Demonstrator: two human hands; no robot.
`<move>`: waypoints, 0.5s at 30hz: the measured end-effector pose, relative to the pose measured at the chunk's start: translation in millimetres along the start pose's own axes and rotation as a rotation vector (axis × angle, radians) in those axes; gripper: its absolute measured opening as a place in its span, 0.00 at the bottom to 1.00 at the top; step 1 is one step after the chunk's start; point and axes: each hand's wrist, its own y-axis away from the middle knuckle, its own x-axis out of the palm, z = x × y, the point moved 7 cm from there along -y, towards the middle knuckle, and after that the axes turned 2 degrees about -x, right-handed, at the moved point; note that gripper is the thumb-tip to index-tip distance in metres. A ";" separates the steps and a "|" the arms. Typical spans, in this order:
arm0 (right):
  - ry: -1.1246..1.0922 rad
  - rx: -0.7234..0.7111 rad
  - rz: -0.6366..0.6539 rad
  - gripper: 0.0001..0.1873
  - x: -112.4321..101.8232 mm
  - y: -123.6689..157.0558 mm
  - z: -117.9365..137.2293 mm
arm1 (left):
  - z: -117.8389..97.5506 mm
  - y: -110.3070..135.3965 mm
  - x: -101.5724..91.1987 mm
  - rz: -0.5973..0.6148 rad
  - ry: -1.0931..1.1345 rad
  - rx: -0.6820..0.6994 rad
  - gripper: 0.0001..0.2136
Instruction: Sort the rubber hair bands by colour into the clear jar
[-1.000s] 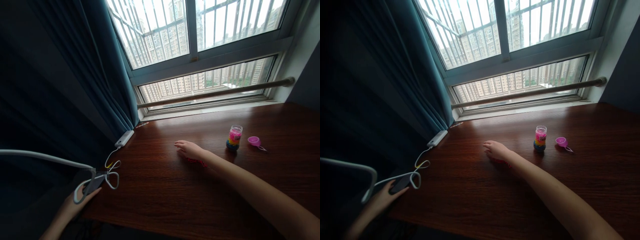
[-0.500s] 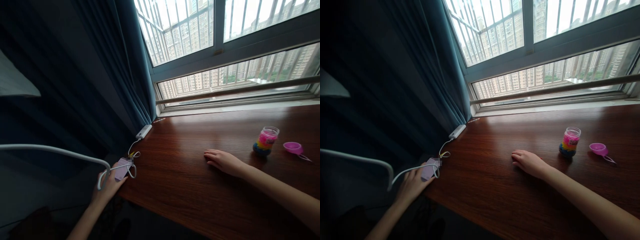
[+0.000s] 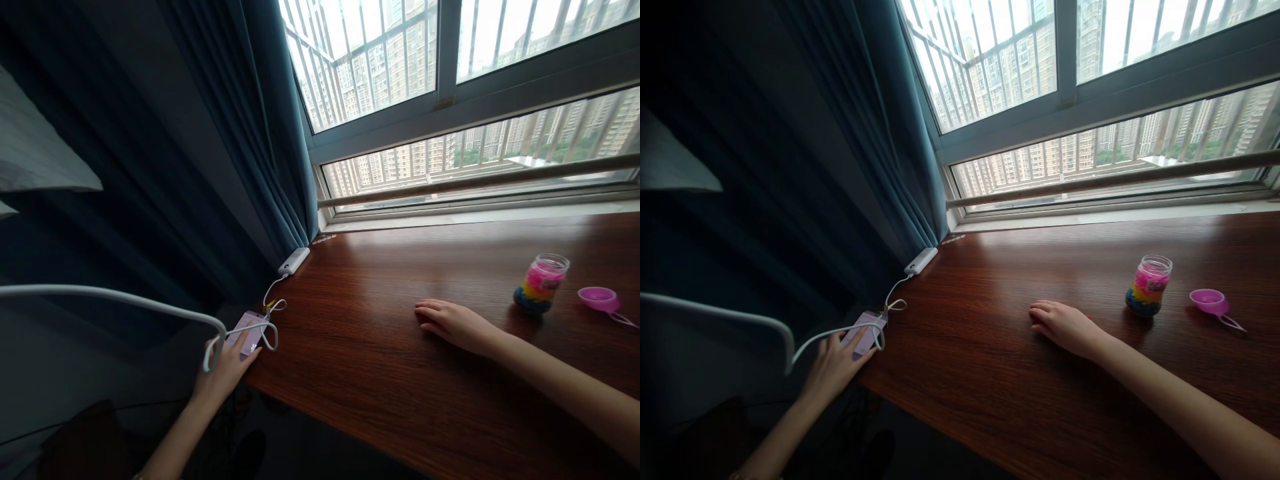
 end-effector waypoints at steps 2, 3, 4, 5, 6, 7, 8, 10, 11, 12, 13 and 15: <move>0.001 -0.001 0.003 0.18 -0.6 -0.1 0.7 | 0.3 1.1 -0.7 -0.008 -0.010 -0.002 0.21; 0.002 -0.004 0.004 0.18 -0.6 -0.2 1.0 | -0.3 1.8 -1.2 -0.013 -0.023 0.006 0.21; 0.007 -0.007 0.002 0.18 -0.3 -0.3 1.1 | -1.0 2.5 -1.5 -0.018 -0.041 0.015 0.22; 0.022 -0.008 -0.004 0.18 0.2 -0.2 0.5 | -0.9 3.1 -1.8 -0.026 -0.062 0.016 0.22; 0.048 -0.004 -0.016 0.19 0.9 0.2 -0.9 | 0.5 3.4 -1.8 -0.038 -0.079 0.005 0.23; 0.085 0.009 -0.031 0.20 1.7 1.0 -3.4 | 2.7 3.4 -1.1 -0.049 -0.085 -0.014 0.25; 0.128 0.033 -0.051 0.22 2.5 2.3 -7.1 | 5.4 2.8 0.6 -0.057 -0.076 -0.033 0.26; 0.206 0.107 -0.088 0.26 4.1 6.6 -17.0 | 12.5 -0.4 7.5 -0.061 -0.026 -0.068 0.29; 0.227 0.144 -0.098 0.27 5.1 9.4 -22.1 | 16.4 -3.2 13.1 -0.051 0.004 -0.080 0.30; 0.235 0.175 -0.102 0.28 6.1 12.3 -26.6 | 20.6 -6.8 19.7 -0.033 0.028 -0.092 0.32; 0.234 0.197 -0.103 0.29 7.0 15.3 -30.4 | 25.2 -11.1 27.2 -0.008 0.047 -0.107 0.33; 0.224 0.216 -0.100 0.31 7.8 20.3 -35.1 | 35.5 -20.7 42.9 0.057 0.082 -0.151 0.37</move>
